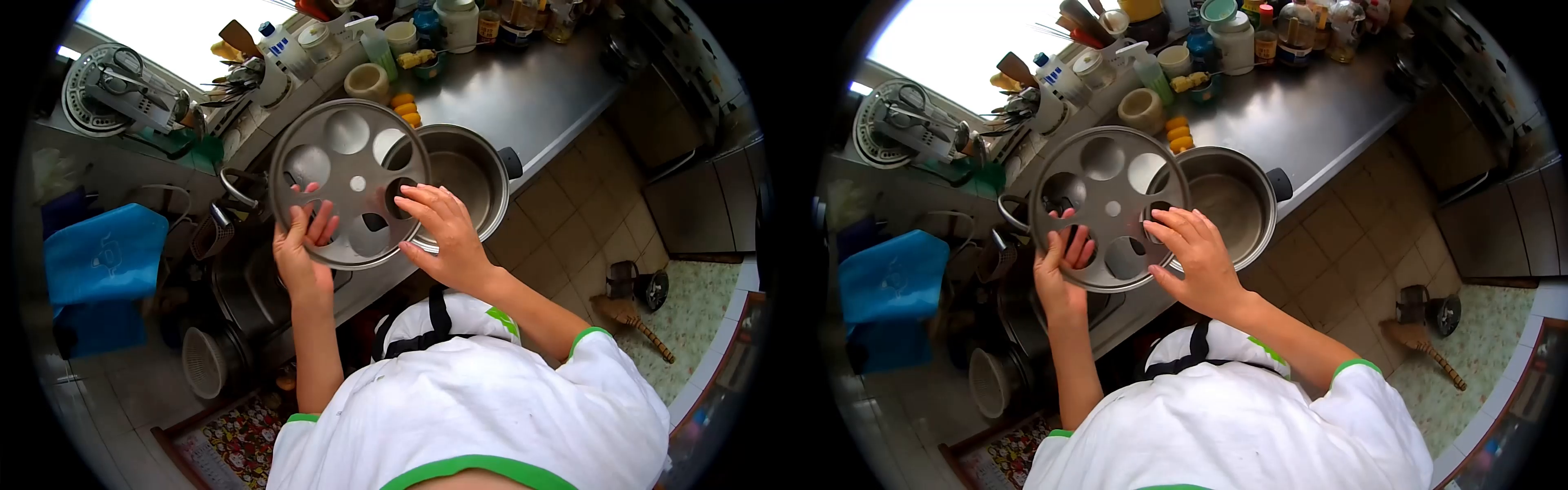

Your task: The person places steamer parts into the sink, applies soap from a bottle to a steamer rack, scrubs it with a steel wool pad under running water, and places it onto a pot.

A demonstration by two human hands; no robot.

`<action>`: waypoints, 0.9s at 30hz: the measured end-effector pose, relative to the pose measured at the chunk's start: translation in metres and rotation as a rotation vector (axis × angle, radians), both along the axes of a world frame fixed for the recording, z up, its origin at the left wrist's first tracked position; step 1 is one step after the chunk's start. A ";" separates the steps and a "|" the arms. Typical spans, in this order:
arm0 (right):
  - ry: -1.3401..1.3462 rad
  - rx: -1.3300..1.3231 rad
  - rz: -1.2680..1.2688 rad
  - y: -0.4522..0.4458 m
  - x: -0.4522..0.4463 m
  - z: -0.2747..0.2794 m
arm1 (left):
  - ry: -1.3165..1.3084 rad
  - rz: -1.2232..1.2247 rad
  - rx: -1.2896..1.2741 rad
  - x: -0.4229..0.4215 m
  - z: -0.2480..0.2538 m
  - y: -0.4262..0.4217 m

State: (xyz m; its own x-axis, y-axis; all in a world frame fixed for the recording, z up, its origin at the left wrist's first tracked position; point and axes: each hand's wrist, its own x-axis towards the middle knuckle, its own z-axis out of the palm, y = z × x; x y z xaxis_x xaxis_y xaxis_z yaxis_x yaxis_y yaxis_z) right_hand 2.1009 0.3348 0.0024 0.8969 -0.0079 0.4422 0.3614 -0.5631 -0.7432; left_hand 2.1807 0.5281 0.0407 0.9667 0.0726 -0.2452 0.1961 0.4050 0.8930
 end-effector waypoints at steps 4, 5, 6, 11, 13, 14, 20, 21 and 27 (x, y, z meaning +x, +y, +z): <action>0.111 -0.261 -0.102 -0.021 -0.002 -0.042 | 0.350 -0.206 -0.201 0.018 -0.102 -0.040; 0.174 -0.280 -0.122 -0.027 -0.002 -0.057 | 0.358 -0.212 -0.200 0.016 -0.113 -0.049; 0.239 -0.298 -0.142 -0.033 -0.001 -0.069 | 0.368 -0.218 -0.198 0.013 -0.118 -0.059; 0.415 -0.384 -0.167 -0.050 0.010 -0.105 | 0.347 -0.251 -0.290 0.021 -0.145 -0.069; 0.467 -0.314 -0.165 -0.049 0.019 -0.107 | 0.344 -0.326 0.002 0.026 -0.154 -0.068; 0.519 -0.244 -0.162 -0.048 0.022 -0.106 | 0.348 -0.329 0.002 0.023 -0.152 -0.069; 0.664 -0.331 -0.167 -0.047 0.039 -0.104 | -0.515 -0.157 1.313 0.011 -0.132 -0.061; 0.668 -0.340 -0.174 -0.047 0.037 -0.099 | -0.421 -0.300 1.349 0.011 -0.128 -0.057; 0.668 -0.423 -0.248 -0.061 0.023 -0.114 | -0.442 -0.588 1.393 0.021 -0.169 -0.051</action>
